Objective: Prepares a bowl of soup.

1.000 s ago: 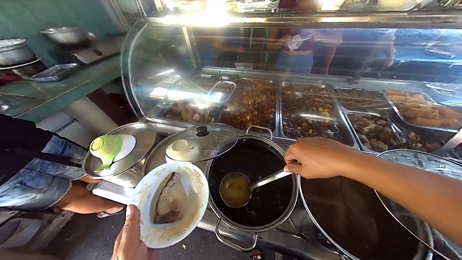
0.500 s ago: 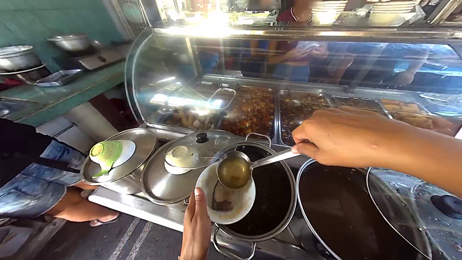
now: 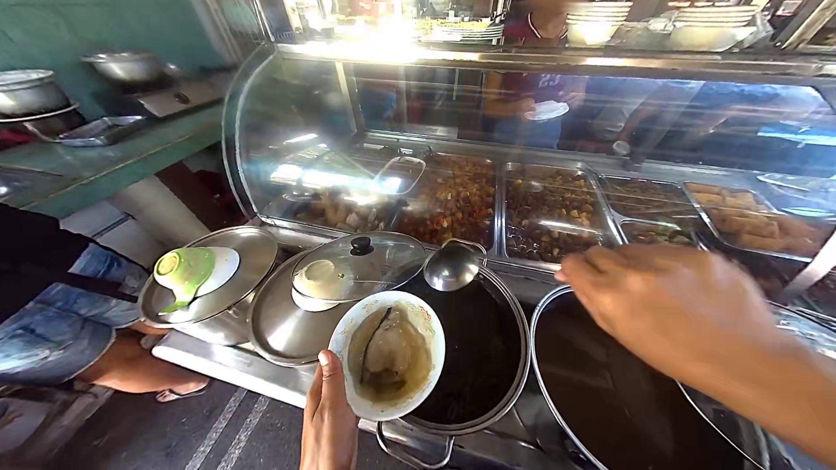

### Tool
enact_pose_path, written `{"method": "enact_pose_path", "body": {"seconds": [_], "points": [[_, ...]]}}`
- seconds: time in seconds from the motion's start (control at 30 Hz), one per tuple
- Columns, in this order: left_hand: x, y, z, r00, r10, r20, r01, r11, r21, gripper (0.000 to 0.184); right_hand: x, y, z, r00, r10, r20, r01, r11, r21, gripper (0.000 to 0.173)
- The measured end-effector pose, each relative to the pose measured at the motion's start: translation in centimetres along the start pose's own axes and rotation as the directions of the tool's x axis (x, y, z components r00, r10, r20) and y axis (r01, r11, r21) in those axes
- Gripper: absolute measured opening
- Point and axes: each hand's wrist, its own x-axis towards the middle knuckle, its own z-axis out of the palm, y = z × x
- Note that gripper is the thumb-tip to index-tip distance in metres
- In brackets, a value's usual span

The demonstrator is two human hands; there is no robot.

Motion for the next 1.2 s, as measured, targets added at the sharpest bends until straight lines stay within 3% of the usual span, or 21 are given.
{"method": "enact_pose_path", "body": {"seconds": [0.13,0.3,0.4,0.53,0.63,0.73,0.83,0.97,1.2], "points": [[-0.4,0.9,-0.9,0.999,0.037,-0.036,-0.038,0.999,-0.004,0.052,-0.1,-3.2,5.5,0.994,-0.048,0.099,0.042,0.997,0.060,0.011],[-0.3,1.3,-2.3,0.995,0.084,-0.058,-0.085,0.996,-0.026,0.052,1.2,-5.9,7.9,0.928,-0.188,0.322,0.156,0.980,0.125,0.013],[-0.2,1.1,-3.2,0.993,0.095,-0.068,-0.097,0.995,-0.033,0.055,1.8,-6.8,8.8,0.809,-0.276,0.520,0.211,0.960,0.182,0.021],[-0.6,1.2,-3.8,0.992,0.094,-0.085,-0.097,0.995,-0.024,0.055,2.0,-7.4,10.0,0.650,-0.377,0.659,0.254,0.926,0.279,0.024],[-0.8,1.1,-4.2,0.991,0.093,-0.093,-0.095,0.995,-0.019,0.055,3.2,-7.1,8.4,0.534,-0.355,0.767,0.143,0.932,0.332,0.025],[-1.0,1.1,-4.5,0.989,0.091,-0.120,-0.095,0.995,-0.025,0.054,3.6,-6.1,8.3,0.464,-0.343,0.816,0.057,0.932,0.359,0.023],[-1.0,1.1,-4.9,0.987,0.111,-0.120,-0.114,0.993,-0.014,0.053,2.8,-5.0,9.6,0.445,-0.394,0.804,0.031,0.904,0.426,0.023],[-0.7,1.1,-5.6,0.985,0.136,-0.106,-0.139,0.990,-0.023,0.054,2.7,-3.4,9.7,0.471,-0.419,0.777,-0.033,0.871,0.490,0.032],[0.0,1.1,-6.9,0.977,0.173,-0.122,-0.169,0.985,0.044,0.055,4.6,-0.3,6.0,0.527,-0.310,0.792,-0.140,0.887,0.440,0.031]]}}
